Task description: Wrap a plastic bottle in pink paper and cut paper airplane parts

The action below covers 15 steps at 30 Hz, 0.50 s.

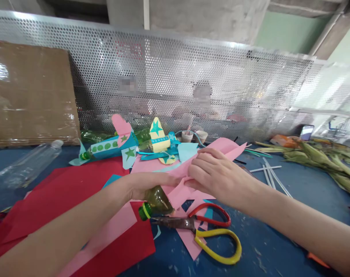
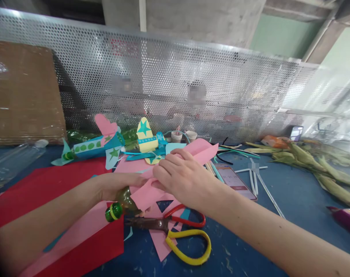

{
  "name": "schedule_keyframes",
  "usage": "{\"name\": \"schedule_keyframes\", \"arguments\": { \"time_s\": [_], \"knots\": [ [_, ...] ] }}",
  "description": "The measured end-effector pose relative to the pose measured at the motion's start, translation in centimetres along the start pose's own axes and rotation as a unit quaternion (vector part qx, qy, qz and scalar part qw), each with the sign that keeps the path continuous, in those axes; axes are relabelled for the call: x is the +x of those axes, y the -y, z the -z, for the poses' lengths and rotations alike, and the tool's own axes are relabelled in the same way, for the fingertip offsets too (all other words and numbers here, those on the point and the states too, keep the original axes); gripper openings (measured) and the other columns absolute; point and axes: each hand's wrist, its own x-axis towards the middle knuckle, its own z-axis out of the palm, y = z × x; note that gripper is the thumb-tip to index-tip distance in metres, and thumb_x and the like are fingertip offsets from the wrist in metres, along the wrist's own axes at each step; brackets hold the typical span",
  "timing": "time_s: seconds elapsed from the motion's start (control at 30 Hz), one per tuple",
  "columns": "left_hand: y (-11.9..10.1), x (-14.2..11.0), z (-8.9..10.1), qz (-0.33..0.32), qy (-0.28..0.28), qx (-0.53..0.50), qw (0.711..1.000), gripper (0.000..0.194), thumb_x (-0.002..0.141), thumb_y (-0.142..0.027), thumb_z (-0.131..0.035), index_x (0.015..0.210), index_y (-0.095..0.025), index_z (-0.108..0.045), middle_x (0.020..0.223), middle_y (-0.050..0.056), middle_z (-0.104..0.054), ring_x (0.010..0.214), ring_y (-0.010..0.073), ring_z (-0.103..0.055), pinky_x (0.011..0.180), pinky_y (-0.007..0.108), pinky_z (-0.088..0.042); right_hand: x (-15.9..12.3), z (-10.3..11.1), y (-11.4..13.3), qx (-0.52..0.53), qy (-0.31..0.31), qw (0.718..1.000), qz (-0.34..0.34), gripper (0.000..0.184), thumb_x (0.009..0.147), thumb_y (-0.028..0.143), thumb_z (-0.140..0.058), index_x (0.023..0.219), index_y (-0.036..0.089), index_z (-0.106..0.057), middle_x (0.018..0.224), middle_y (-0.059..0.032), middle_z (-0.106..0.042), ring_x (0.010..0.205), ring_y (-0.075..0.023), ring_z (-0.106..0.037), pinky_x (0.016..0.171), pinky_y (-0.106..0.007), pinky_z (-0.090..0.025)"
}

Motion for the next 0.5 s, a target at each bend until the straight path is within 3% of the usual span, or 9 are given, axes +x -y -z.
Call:
{"name": "schedule_keyframes", "arguments": {
  "time_s": [0.13,0.3,0.4,0.5],
  "knots": [
    [0.25,-0.11,0.15,-0.017,0.060,0.014,0.998,0.056,0.059,-0.064,-0.081,0.090,-0.019,-0.067,0.072,0.002,-0.070,0.087,0.0300,-0.071,0.080,0.041,-0.054,0.10,0.31,0.00,-0.021,-0.023,1.000,-0.006,0.031,0.102,0.029,-0.042,0.080,0.015,-0.058,0.073,-0.0033,-0.057,0.071,-0.0218,-0.052,0.079,-0.039,-0.044],
    [0.23,-0.08,-0.06,-0.057,0.094,0.048,0.993,0.082,0.055,-0.072,-0.079,0.116,-0.021,-0.061,0.096,0.005,-0.072,0.099,0.0289,-0.068,0.086,0.040,-0.053,0.06,0.39,-0.08,-0.025,-0.037,0.999,-0.031,0.033,0.099,0.040,-0.047,0.082,0.014,-0.058,0.072,-0.0042,-0.056,0.069,-0.0235,-0.052,0.068,-0.039,-0.045],
    [-0.11,-0.14,-0.21,-0.079,0.100,0.093,0.988,0.090,0.053,-0.065,-0.084,0.128,-0.025,-0.054,0.110,0.005,-0.069,0.111,0.0287,-0.061,0.093,0.040,-0.049,-0.01,0.37,-0.06,-0.018,-0.028,0.999,-0.034,0.032,0.094,0.044,-0.056,0.099,0.013,-0.060,0.089,-0.0090,-0.064,0.080,-0.0268,-0.058,0.074,-0.041,-0.046],
    [-0.50,-0.34,-0.22,-0.072,0.078,0.153,0.983,0.087,0.053,-0.056,-0.087,0.129,-0.028,-0.054,0.113,0.004,-0.066,0.111,0.0288,-0.060,0.086,0.037,-0.050,-0.03,0.12,-0.10,0.009,0.018,0.999,-0.040,0.047,0.089,0.047,-0.063,0.123,0.015,-0.057,0.113,-0.0128,-0.067,0.102,-0.0307,-0.061,0.093,-0.048,-0.043]
  ]
}}
